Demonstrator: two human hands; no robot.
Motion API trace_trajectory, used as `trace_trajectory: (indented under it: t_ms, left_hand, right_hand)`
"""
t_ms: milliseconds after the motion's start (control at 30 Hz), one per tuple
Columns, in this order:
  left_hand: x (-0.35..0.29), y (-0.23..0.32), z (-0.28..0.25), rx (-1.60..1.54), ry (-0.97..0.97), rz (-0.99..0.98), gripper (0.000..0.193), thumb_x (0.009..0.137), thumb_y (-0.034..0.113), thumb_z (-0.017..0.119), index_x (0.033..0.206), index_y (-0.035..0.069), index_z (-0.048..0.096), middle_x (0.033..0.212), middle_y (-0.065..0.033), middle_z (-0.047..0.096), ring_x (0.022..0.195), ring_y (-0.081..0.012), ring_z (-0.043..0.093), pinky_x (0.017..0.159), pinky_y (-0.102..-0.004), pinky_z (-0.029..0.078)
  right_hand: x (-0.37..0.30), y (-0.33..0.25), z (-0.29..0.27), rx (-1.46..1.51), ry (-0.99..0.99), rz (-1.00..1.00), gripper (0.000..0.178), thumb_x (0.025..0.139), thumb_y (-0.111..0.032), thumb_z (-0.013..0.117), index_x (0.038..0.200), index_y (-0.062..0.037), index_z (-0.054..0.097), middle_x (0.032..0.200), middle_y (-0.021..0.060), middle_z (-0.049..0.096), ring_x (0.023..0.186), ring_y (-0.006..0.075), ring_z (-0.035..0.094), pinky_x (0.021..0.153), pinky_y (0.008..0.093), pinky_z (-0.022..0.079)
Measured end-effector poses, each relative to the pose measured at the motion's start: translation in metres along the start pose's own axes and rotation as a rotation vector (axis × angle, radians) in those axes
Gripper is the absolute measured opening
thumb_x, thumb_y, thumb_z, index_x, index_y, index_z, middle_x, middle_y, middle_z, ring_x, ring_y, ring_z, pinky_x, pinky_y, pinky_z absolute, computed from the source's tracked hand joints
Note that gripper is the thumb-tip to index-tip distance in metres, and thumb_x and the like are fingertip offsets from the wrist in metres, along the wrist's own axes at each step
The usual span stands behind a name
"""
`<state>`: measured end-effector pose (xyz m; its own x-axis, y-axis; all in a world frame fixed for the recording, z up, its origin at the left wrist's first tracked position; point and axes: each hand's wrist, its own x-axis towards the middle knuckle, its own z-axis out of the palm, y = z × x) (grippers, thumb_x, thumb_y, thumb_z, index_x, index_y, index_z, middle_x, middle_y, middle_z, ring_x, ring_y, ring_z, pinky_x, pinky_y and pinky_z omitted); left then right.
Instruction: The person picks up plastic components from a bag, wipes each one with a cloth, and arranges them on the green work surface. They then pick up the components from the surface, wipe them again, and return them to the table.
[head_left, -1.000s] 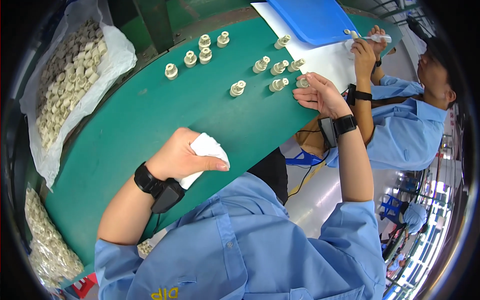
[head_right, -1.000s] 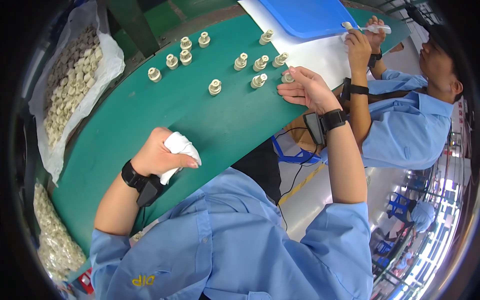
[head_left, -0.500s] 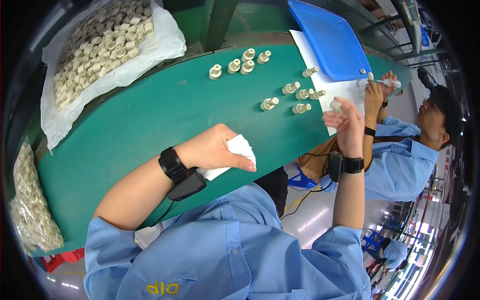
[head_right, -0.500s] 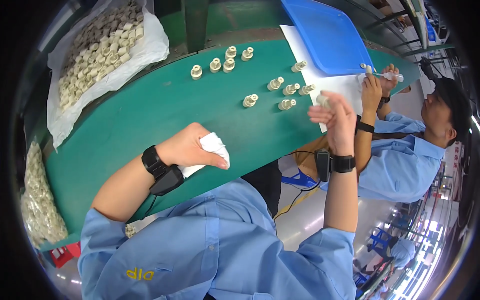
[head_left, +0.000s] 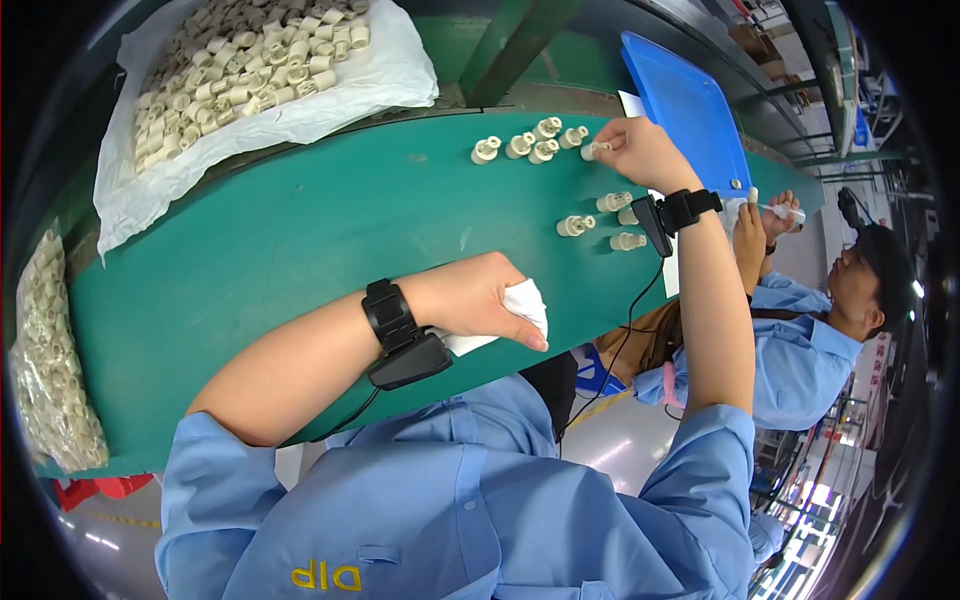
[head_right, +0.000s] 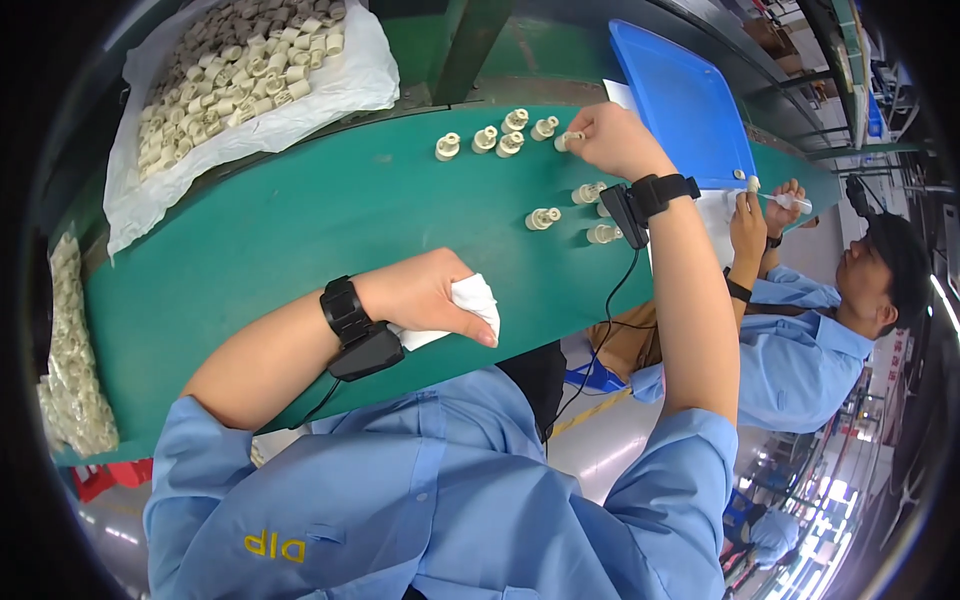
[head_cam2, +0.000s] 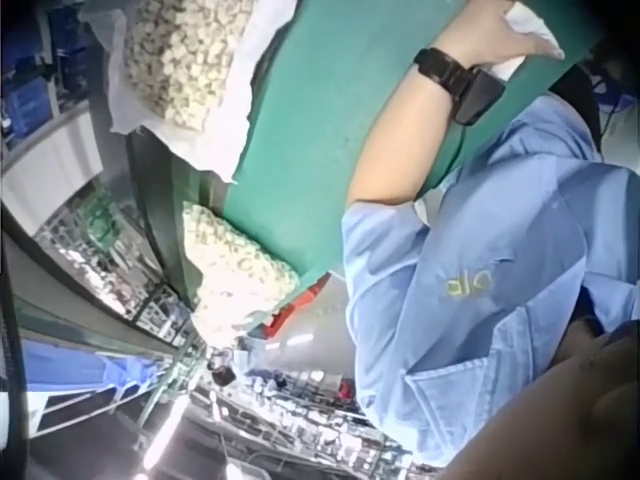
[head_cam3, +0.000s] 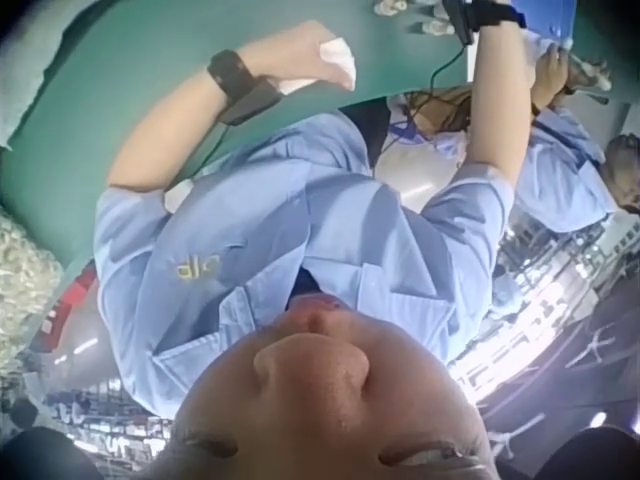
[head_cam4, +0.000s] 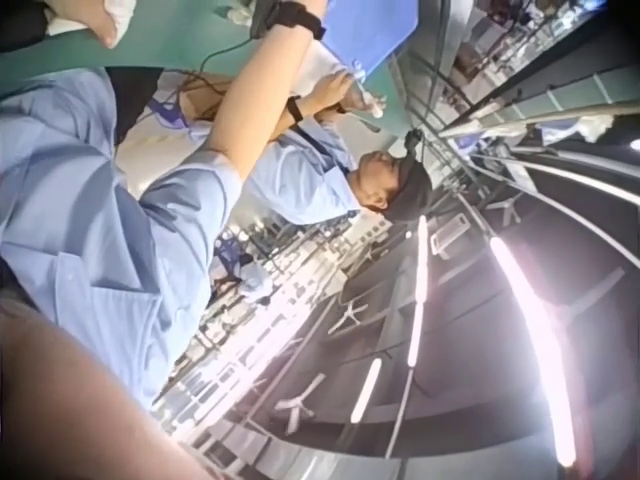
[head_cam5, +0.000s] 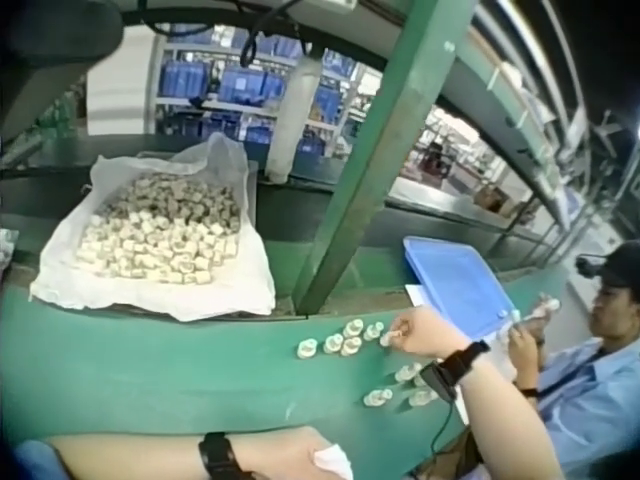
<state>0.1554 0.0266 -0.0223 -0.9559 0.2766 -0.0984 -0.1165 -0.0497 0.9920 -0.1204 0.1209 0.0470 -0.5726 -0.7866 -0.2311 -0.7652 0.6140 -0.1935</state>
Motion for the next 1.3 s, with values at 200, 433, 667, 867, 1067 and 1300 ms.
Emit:
trace_trajectory:
  t_ms: [200, 433, 667, 867, 1067, 1300]
  left_hand:
    - [-0.004, 0.002, -0.003, 0.024, -0.048, -0.062, 0.029, 0.076, 0.028, 0.082, 0.090, 0.005, 0.072, 0.074, -0.0021, 0.070, 0.064, -0.0084, 0.062, 0.057, -0.0251, 0.048]
    - [0.000, -0.008, -0.001, 0.058, -0.030, 0.080, 0.035, 0.079, 0.030, 0.079, 0.097, 0.003, 0.067, 0.076, -0.0041, 0.068, 0.068, -0.0109, 0.061, 0.062, -0.0268, 0.048]
    - [0.006, -0.014, 0.004, 0.061, 0.067, 0.130, 0.031, 0.088, 0.029, 0.069, 0.100, 0.001, 0.062, 0.080, -0.0049, 0.068, 0.072, -0.0116, 0.060, 0.066, -0.0279, 0.048]
    - [0.008, -0.015, 0.007, -0.046, 0.070, 0.077, 0.022, 0.096, 0.026, 0.058, 0.095, 0.004, 0.058, 0.076, -0.0024, 0.064, 0.069, -0.0097, 0.057, 0.064, -0.0270, 0.047]
    - [0.005, -0.013, 0.007, -0.126, 0.059, -0.017, 0.023, 0.098, 0.027, 0.056, 0.099, 0.004, 0.056, 0.072, 0.0014, 0.057, 0.065, -0.0068, 0.053, 0.058, -0.0238, 0.045]
    - [0.004, -0.019, 0.005, -0.216, 0.032, -0.045, 0.019, 0.099, 0.023, 0.054, 0.097, 0.004, 0.054, 0.078, 0.0020, 0.052, 0.057, -0.0033, 0.046, 0.050, -0.0200, 0.039]
  right_hand:
    - [0.001, -0.003, 0.003, 0.009, -0.030, -0.057, 0.035, 0.084, -0.022, 0.071, 0.109, 0.0011, 0.064, 0.086, 0.0107, 0.069, 0.080, 0.0168, 0.066, 0.072, 0.0292, 0.052]
    - [-0.056, 0.009, -0.027, 0.470, 0.261, -0.146, 0.035, 0.091, -0.019, 0.066, 0.120, -0.0009, 0.058, 0.090, 0.0068, 0.069, 0.080, 0.0123, 0.064, 0.067, 0.0252, 0.050]
    - [-0.121, 0.034, 0.004, 0.775, 0.494, 0.028, 0.022, 0.094, -0.014, 0.060, 0.111, 0.0006, 0.060, 0.079, 0.0046, 0.065, 0.064, 0.0085, 0.061, 0.052, 0.0202, 0.046]
    - [-0.161, 0.058, 0.053, 0.918, 0.516, 0.253, 0.021, 0.095, -0.018, 0.060, 0.106, 0.0001, 0.060, 0.073, 0.0060, 0.064, 0.055, 0.0110, 0.060, 0.047, 0.0213, 0.046]
    - [-0.158, 0.039, 0.065, 1.439, 0.172, 0.484, 0.036, 0.096, -0.032, 0.058, 0.114, -0.0009, 0.052, 0.080, 0.0175, 0.068, 0.064, 0.0206, 0.068, 0.053, 0.0268, 0.055]
    - [-0.136, 0.044, 0.075, 1.451, 0.080, 0.540, 0.048, 0.096, -0.043, 0.053, 0.118, -0.0009, 0.049, 0.089, 0.0244, 0.069, 0.072, 0.0260, 0.071, 0.063, 0.0318, 0.060]
